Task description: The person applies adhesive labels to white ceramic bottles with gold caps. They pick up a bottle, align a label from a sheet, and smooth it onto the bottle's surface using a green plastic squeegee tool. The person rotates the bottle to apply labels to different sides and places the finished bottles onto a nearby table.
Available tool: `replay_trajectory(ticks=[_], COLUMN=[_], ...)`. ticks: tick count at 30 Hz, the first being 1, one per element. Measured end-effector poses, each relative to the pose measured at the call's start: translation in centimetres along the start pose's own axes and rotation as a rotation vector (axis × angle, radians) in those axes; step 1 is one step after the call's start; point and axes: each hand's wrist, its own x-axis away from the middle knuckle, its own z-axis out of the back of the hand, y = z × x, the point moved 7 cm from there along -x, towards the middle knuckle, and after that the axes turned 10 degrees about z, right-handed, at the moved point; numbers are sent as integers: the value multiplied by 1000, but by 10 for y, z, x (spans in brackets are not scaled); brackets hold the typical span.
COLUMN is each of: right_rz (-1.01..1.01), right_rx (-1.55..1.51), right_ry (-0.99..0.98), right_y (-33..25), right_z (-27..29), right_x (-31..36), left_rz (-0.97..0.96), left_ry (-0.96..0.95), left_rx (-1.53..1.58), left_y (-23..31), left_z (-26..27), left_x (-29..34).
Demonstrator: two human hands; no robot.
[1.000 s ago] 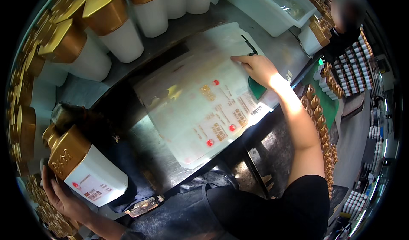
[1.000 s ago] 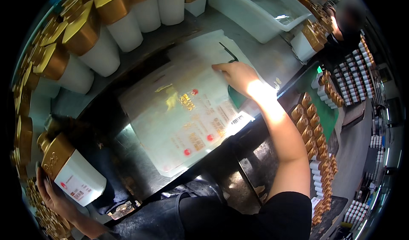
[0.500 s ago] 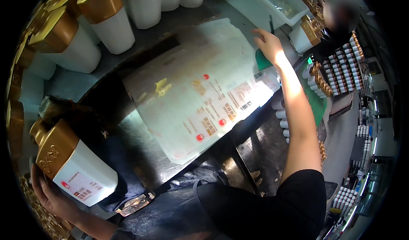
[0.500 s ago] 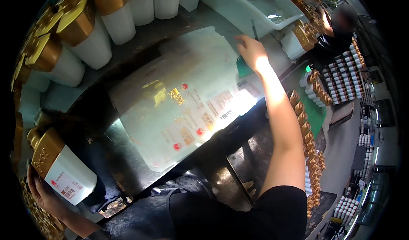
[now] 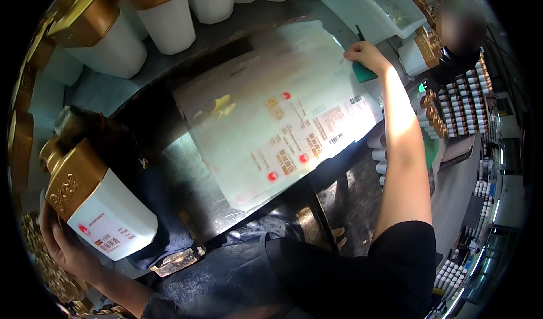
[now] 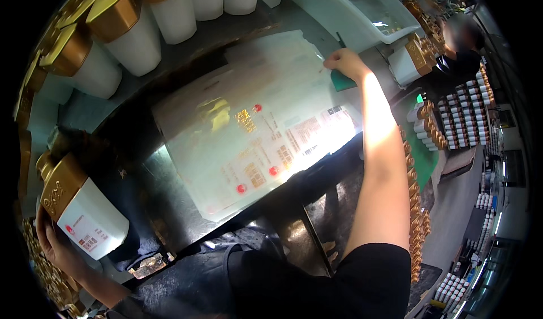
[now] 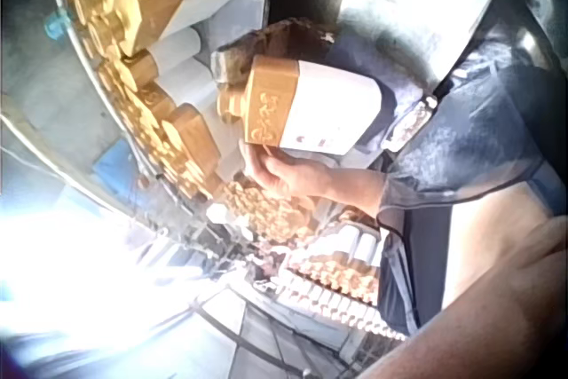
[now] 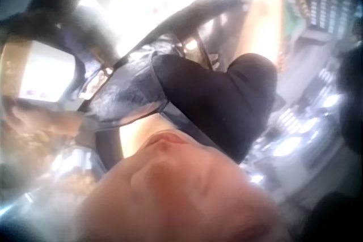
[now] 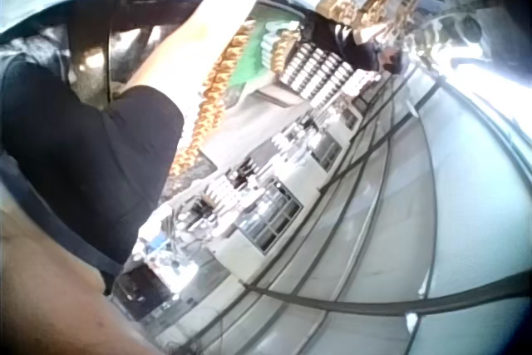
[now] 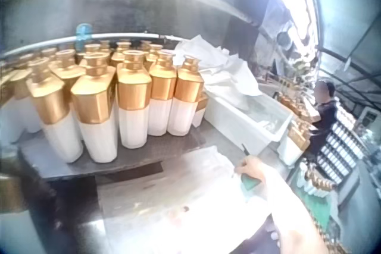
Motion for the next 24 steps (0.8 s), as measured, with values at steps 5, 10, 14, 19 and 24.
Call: replay_trajectory(ticks=[5, 10, 14, 19, 24], right_rz=[-27, 34, 28, 102, 262], right_rx=[117, 24, -100, -238, -416], right_ry=[361, 450, 405, 351, 214], right_y=[-23, -92, -133, -181, -286], right_z=[26, 38, 39, 36, 6], right_x=[45, 92, 112, 135, 146], left_rz=[-62, -443, -430, -342, -266], left_ry=[-103, -283, -451, -523, -599], left_rx=[-147, -545, -632, -421, -123], left_y=[6, 52, 31, 45, 79], left_z=[-17, -62, -58, -85, -70], left_x=[-16, -35, -81, -70, -23])
